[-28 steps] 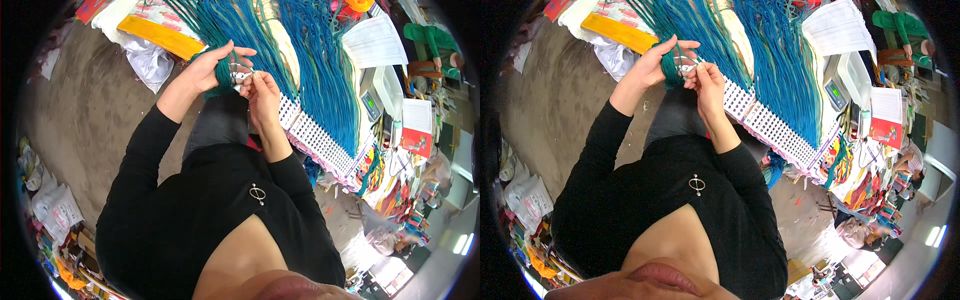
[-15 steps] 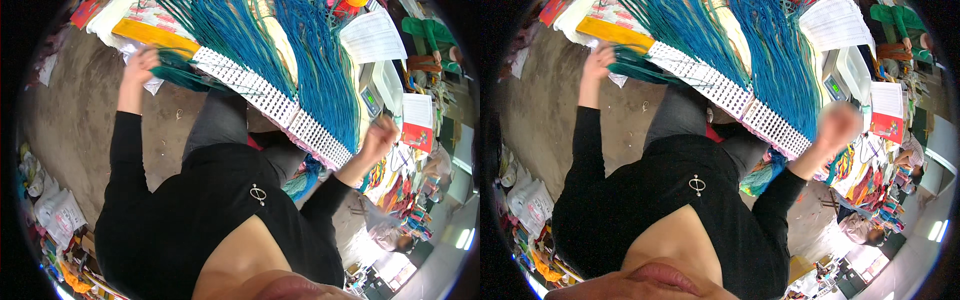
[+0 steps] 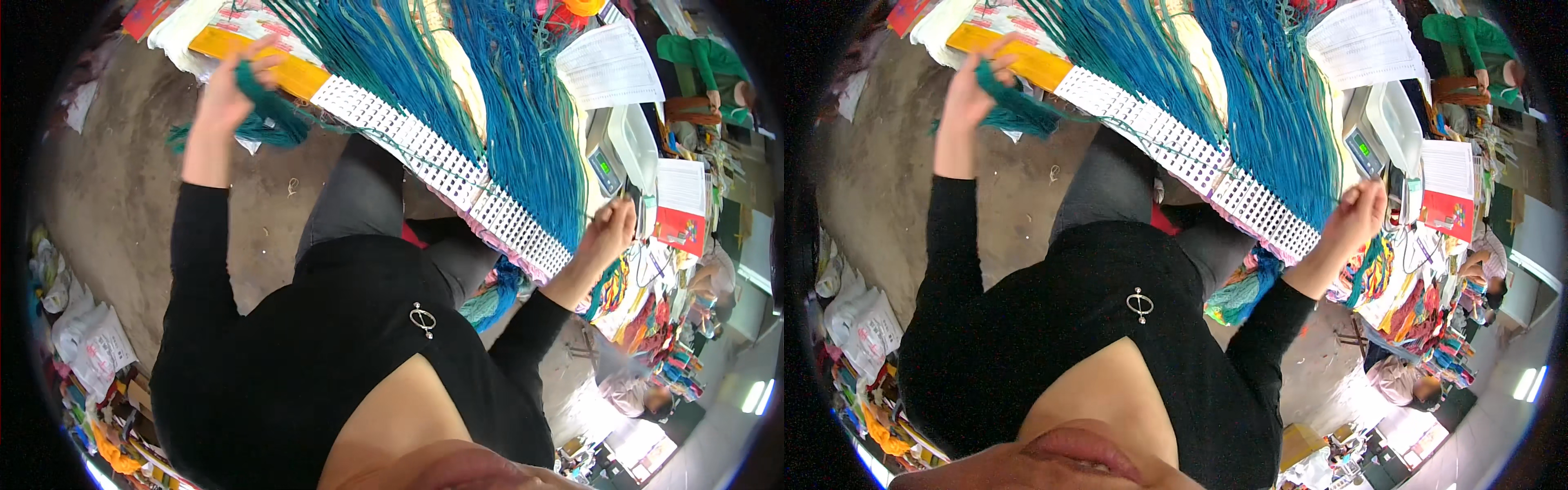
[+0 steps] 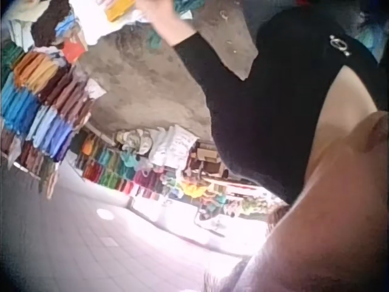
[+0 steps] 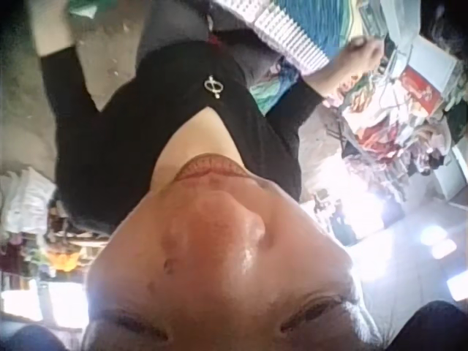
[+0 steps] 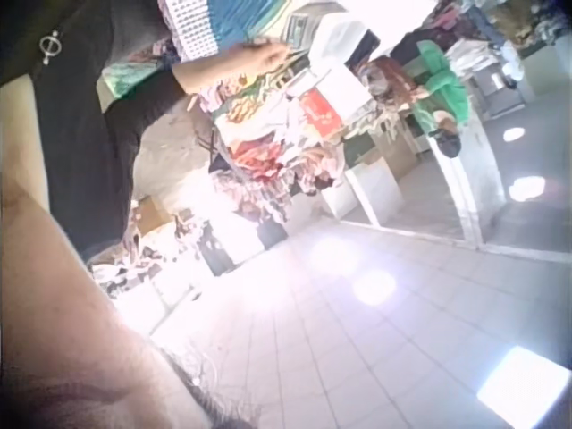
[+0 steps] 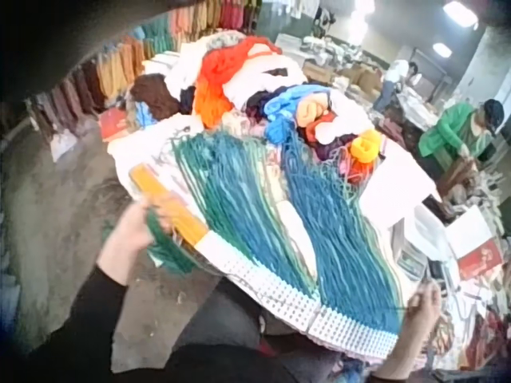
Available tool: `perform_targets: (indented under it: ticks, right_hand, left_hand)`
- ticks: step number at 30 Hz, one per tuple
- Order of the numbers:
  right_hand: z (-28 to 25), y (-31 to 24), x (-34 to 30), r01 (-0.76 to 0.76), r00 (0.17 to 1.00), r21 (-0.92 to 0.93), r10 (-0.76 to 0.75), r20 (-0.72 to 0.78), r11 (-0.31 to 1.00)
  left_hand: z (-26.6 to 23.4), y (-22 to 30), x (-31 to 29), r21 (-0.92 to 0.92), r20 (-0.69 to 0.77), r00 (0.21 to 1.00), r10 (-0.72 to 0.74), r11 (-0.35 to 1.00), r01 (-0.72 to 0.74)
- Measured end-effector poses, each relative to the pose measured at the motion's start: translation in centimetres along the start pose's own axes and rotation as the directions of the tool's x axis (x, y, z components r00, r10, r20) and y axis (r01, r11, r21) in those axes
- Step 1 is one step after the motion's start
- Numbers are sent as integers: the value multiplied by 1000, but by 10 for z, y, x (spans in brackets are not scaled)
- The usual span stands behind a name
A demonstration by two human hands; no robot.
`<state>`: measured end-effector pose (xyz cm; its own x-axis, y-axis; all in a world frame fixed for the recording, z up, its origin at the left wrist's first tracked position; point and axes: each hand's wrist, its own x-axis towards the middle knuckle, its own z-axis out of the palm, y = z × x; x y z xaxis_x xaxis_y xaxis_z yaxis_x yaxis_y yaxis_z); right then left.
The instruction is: Organizing and threading colored embroidery floss into a reference card.
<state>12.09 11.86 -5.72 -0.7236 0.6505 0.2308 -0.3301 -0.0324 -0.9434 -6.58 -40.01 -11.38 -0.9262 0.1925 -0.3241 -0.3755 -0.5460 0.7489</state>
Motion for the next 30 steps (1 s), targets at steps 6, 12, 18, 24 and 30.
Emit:
perform_targets:
  ticks: [6,12,18,24,30]
  right_hand:
    - [-159,-46,42,-121,719,-285,-114,-686,951]
    - [-107,-103,37,218,797,-556,-476,-373,802]
    - [72,39,-36,0,951,-464,143,274,886]
    - [173,166,-97,-199,821,-495,420,387,846]
    - [181,184,-97,-227,822,-600,481,305,767]
  left_hand:
    - [-192,97,-11,-364,-490,867,93,882,-300]
    - [-148,66,-21,-541,1,982,191,826,-160]
    - [24,-45,-18,80,271,937,-220,975,206]
    - [80,-110,2,478,146,795,-589,746,464]
    - [88,-125,21,612,41,774,-631,629,480]
